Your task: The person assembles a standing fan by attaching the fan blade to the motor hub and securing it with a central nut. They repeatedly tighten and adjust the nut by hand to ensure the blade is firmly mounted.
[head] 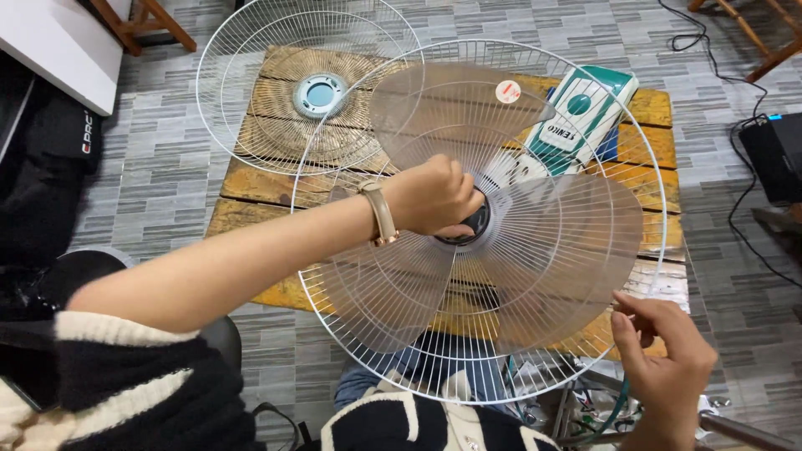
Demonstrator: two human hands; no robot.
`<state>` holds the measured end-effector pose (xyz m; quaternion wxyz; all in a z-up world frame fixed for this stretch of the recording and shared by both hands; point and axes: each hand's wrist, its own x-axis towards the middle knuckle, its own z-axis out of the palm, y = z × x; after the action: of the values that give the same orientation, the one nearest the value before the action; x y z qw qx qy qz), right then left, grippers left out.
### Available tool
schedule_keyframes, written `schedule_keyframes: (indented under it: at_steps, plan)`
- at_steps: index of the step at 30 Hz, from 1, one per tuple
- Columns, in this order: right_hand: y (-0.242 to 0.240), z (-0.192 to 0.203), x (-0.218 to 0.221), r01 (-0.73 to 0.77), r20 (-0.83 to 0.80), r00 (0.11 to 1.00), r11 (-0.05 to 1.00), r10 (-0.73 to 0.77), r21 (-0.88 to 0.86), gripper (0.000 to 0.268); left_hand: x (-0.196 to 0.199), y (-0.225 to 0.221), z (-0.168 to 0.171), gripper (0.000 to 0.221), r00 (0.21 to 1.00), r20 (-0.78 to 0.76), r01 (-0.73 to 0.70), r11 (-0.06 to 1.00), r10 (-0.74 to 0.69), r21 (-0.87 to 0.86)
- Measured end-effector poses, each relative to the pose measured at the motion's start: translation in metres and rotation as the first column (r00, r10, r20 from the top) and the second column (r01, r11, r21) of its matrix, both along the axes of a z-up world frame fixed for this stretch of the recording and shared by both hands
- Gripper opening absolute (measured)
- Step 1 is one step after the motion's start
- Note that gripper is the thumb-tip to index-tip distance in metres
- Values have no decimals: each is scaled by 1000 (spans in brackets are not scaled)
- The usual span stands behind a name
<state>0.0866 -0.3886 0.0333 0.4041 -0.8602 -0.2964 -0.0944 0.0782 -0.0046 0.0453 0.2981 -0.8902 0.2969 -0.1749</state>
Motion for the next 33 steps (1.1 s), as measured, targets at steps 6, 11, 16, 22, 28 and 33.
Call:
schedule_keyframes:
  at_steps: [6,11,16,22,28,33]
  plan:
    - [-3,41,31,-69,-190,981,983,36,-171,51,17,14,-8,58,973,-37,222,969,-227,-110]
    - [7,61,73,-168,-548,837,947,-10,-273,86,20,13,-11,57,960,36,279,947,-277,-157]
    - [25,59,99,-241,-801,596,964,55,-114,89,6,-3,-9,58,995,-17,90,973,-96,-211]
    - [38,59,108,-174,-873,486,977,-25,-124,68,-8,-11,-18,59,975,41,-195,928,219,-318]
    - [42,51,111,-68,-880,469,991,-74,-119,43,6,9,-16,53,986,-72,101,870,-154,-483]
    - [34,29,109,-191,-845,513,980,153,61,52,18,14,-5,44,936,16,327,854,-351,-404]
